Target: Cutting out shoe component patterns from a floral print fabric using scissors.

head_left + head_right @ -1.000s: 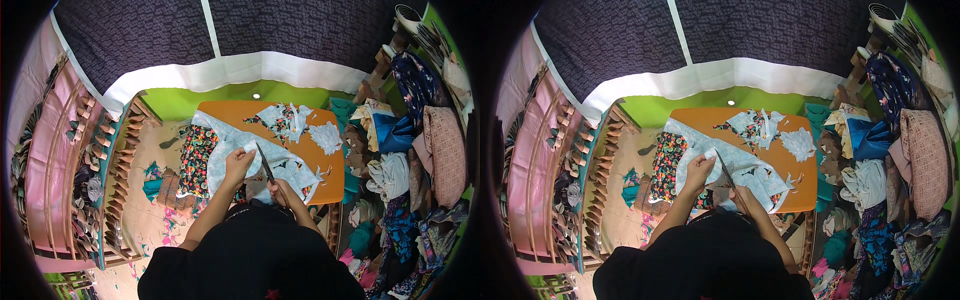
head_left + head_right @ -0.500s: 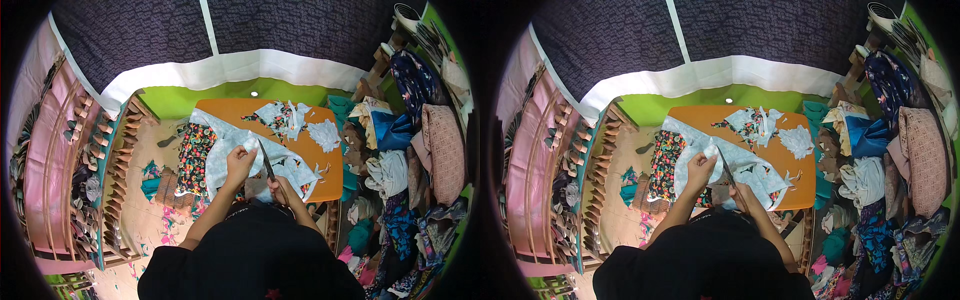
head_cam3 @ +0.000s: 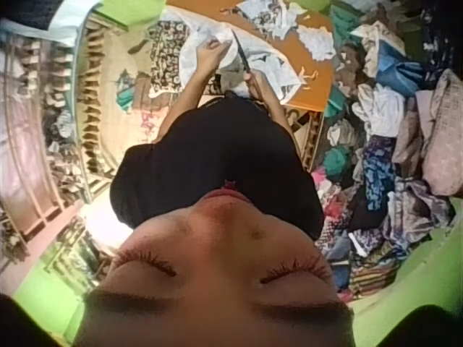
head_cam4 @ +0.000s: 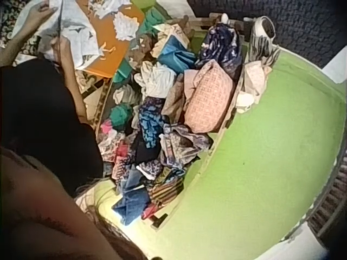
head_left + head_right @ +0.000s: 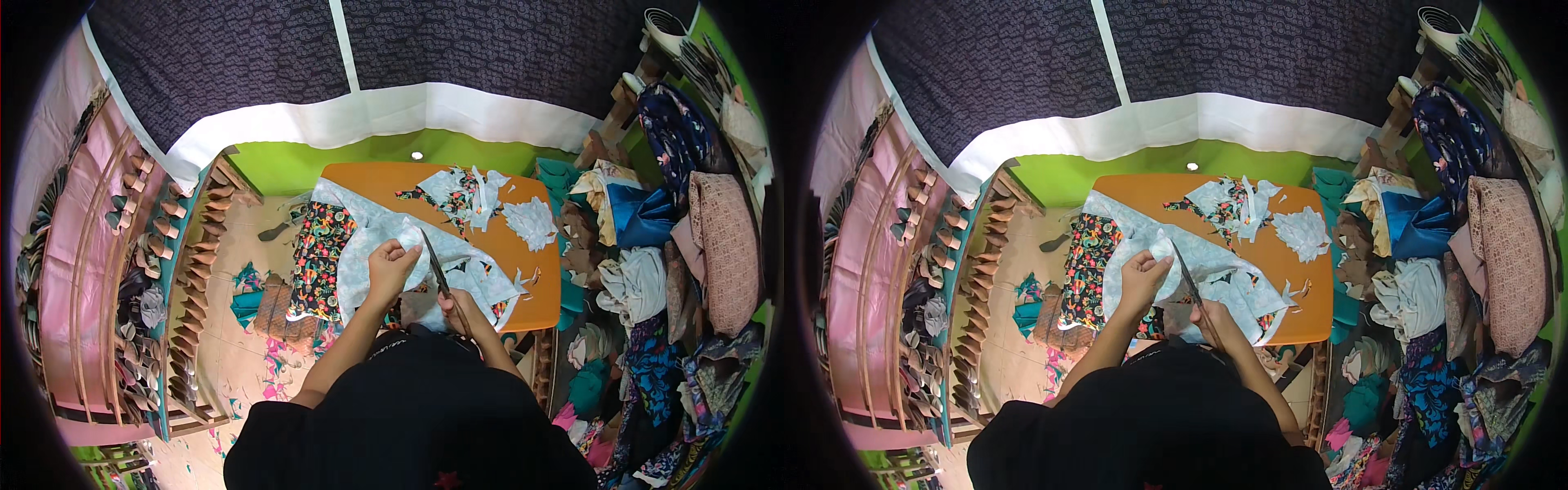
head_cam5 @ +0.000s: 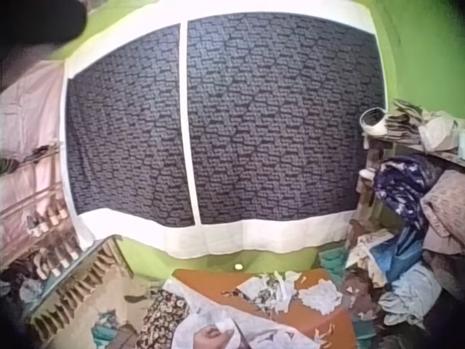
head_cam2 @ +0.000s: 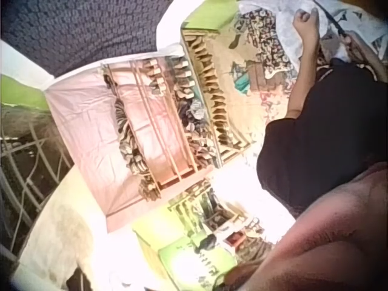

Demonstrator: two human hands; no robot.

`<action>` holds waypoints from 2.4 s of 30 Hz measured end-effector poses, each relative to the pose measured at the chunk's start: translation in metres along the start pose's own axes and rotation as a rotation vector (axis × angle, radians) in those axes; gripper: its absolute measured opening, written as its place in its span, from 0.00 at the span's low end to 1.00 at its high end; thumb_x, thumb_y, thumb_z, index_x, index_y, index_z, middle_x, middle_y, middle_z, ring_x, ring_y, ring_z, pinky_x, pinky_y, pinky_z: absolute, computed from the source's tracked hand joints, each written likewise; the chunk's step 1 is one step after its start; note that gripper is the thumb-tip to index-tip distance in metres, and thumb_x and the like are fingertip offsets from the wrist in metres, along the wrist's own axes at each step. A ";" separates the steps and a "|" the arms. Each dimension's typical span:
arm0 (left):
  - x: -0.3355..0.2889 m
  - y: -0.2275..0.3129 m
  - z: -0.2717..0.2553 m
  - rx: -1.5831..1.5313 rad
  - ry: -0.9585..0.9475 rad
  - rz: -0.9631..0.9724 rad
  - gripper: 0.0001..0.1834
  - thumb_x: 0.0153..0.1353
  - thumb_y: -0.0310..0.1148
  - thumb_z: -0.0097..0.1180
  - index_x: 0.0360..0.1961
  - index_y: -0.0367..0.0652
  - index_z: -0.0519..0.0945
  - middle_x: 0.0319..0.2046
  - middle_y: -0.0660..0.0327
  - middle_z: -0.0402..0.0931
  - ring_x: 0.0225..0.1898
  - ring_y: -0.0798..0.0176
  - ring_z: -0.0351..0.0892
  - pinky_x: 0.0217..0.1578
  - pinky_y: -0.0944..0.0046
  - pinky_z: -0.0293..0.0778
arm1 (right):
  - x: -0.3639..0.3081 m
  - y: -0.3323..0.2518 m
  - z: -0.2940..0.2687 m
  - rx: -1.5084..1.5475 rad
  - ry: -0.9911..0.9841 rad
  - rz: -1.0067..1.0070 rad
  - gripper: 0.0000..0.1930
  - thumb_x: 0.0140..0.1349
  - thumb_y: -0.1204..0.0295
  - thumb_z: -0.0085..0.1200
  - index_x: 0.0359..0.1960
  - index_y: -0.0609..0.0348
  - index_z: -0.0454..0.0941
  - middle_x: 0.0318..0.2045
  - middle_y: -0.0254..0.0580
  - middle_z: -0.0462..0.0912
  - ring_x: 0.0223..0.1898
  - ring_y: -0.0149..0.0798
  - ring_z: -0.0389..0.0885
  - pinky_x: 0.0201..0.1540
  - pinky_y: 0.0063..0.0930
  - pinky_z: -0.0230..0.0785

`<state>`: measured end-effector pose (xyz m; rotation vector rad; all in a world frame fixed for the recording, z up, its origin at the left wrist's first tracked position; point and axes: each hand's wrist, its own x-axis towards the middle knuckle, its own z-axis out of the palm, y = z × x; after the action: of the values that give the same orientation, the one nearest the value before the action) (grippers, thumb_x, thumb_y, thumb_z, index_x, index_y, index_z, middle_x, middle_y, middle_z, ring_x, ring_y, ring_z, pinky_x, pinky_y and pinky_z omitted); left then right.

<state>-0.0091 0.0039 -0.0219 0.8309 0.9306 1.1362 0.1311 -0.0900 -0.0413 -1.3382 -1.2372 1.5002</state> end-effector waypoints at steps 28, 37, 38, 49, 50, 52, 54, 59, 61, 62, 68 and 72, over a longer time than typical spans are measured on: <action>-0.003 0.002 0.005 0.136 -0.033 -0.003 0.08 0.47 0.25 0.57 0.19 0.38 0.69 0.15 0.69 0.68 0.16 0.81 0.62 0.14 0.81 0.55 | 0.007 0.009 -0.004 0.015 0.002 -0.037 0.36 0.38 0.31 0.41 0.24 0.58 0.62 0.14 0.24 0.58 0.16 0.19 0.57 0.18 0.11 0.51; -0.002 0.001 0.005 0.104 -0.023 0.000 0.07 0.47 0.24 0.57 0.20 0.36 0.70 0.16 0.68 0.69 0.16 0.80 0.63 0.15 0.80 0.56 | 0.004 0.002 -0.006 0.008 0.002 -0.029 0.40 0.30 0.26 0.39 0.22 0.56 0.60 0.14 0.24 0.59 0.13 0.19 0.56 0.14 0.12 0.49; -0.002 0.000 0.005 0.092 -0.019 0.004 0.07 0.47 0.23 0.57 0.21 0.36 0.70 0.16 0.68 0.69 0.16 0.80 0.63 0.15 0.80 0.56 | 0.004 0.003 -0.007 -0.028 0.009 -0.043 0.39 0.31 0.26 0.38 0.21 0.56 0.60 0.13 0.25 0.59 0.13 0.20 0.56 0.14 0.12 0.49; -0.001 0.004 0.002 0.109 -0.026 -0.007 0.10 0.46 0.23 0.58 0.18 0.39 0.67 0.15 0.69 0.68 0.15 0.81 0.62 0.13 0.80 0.54 | 0.003 -0.007 -0.003 -0.208 0.067 -0.107 0.39 0.38 0.27 0.30 0.21 0.58 0.61 0.14 0.29 0.61 0.17 0.25 0.60 0.19 0.20 0.53; -0.001 0.004 0.001 0.133 -0.030 -0.020 0.11 0.46 0.23 0.58 0.17 0.40 0.67 0.14 0.69 0.68 0.14 0.81 0.61 0.12 0.80 0.54 | 0.002 -0.009 -0.003 -0.216 0.062 -0.126 0.40 0.37 0.27 0.29 0.21 0.58 0.62 0.14 0.29 0.62 0.18 0.25 0.60 0.18 0.19 0.53; -0.002 0.005 0.002 0.141 -0.041 -0.023 0.11 0.46 0.24 0.58 0.17 0.40 0.66 0.14 0.69 0.67 0.14 0.81 0.61 0.12 0.79 0.53 | 0.004 -0.005 -0.004 -0.204 0.054 -0.121 0.40 0.37 0.27 0.29 0.21 0.58 0.62 0.15 0.29 0.62 0.18 0.25 0.60 0.19 0.20 0.53; -0.002 0.005 0.002 0.149 -0.052 -0.026 0.12 0.46 0.24 0.58 0.16 0.41 0.66 0.14 0.69 0.67 0.14 0.81 0.61 0.12 0.79 0.53 | 0.004 -0.005 -0.005 -0.191 0.046 -0.115 0.40 0.37 0.27 0.29 0.21 0.58 0.62 0.15 0.29 0.62 0.18 0.25 0.61 0.19 0.20 0.53; 0.000 0.004 0.000 0.191 -0.074 -0.039 0.12 0.47 0.25 0.58 0.17 0.41 0.66 0.13 0.70 0.67 0.13 0.81 0.60 0.11 0.79 0.52 | 0.007 0.001 -0.006 -0.218 0.051 -0.091 0.38 0.40 0.28 0.31 0.18 0.58 0.61 0.14 0.29 0.61 0.17 0.26 0.60 0.19 0.20 0.54; 0.002 0.002 -0.003 0.196 -0.078 -0.040 0.11 0.47 0.25 0.58 0.18 0.40 0.67 0.14 0.69 0.67 0.14 0.81 0.61 0.12 0.80 0.53 | 0.007 0.002 -0.005 -0.229 0.069 -0.115 0.36 0.42 0.30 0.32 0.17 0.57 0.60 0.13 0.29 0.61 0.17 0.26 0.60 0.19 0.21 0.54; 0.003 0.001 -0.003 0.201 -0.080 -0.041 0.10 0.48 0.26 0.57 0.19 0.39 0.68 0.15 0.69 0.68 0.14 0.81 0.61 0.12 0.80 0.54 | 0.007 0.000 -0.004 -0.241 0.086 -0.140 0.35 0.44 0.31 0.34 0.16 0.57 0.60 0.13 0.29 0.61 0.17 0.26 0.60 0.19 0.21 0.54; 0.001 0.008 0.003 0.003 -0.047 -0.053 0.06 0.50 0.27 0.55 0.25 0.37 0.71 0.17 0.69 0.69 0.17 0.80 0.64 0.17 0.80 0.58 | 0.007 0.007 -0.005 -0.219 0.077 -0.171 0.32 0.50 0.37 0.36 0.16 0.58 0.60 0.12 0.30 0.61 0.16 0.27 0.61 0.19 0.22 0.54; -0.001 0.008 0.003 0.032 -0.011 -0.020 0.05 0.51 0.27 0.54 0.24 0.39 0.71 0.14 0.72 0.64 0.13 0.81 0.57 0.13 0.79 0.50 | 0.006 0.005 -0.005 -0.239 0.064 -0.126 0.33 0.47 0.34 0.36 0.16 0.58 0.61 0.12 0.30 0.61 0.17 0.27 0.61 0.19 0.22 0.55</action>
<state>-0.0091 0.0046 -0.0134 0.8509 0.9480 1.1013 0.1351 -0.0848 -0.0477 -1.4208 -1.4663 1.2431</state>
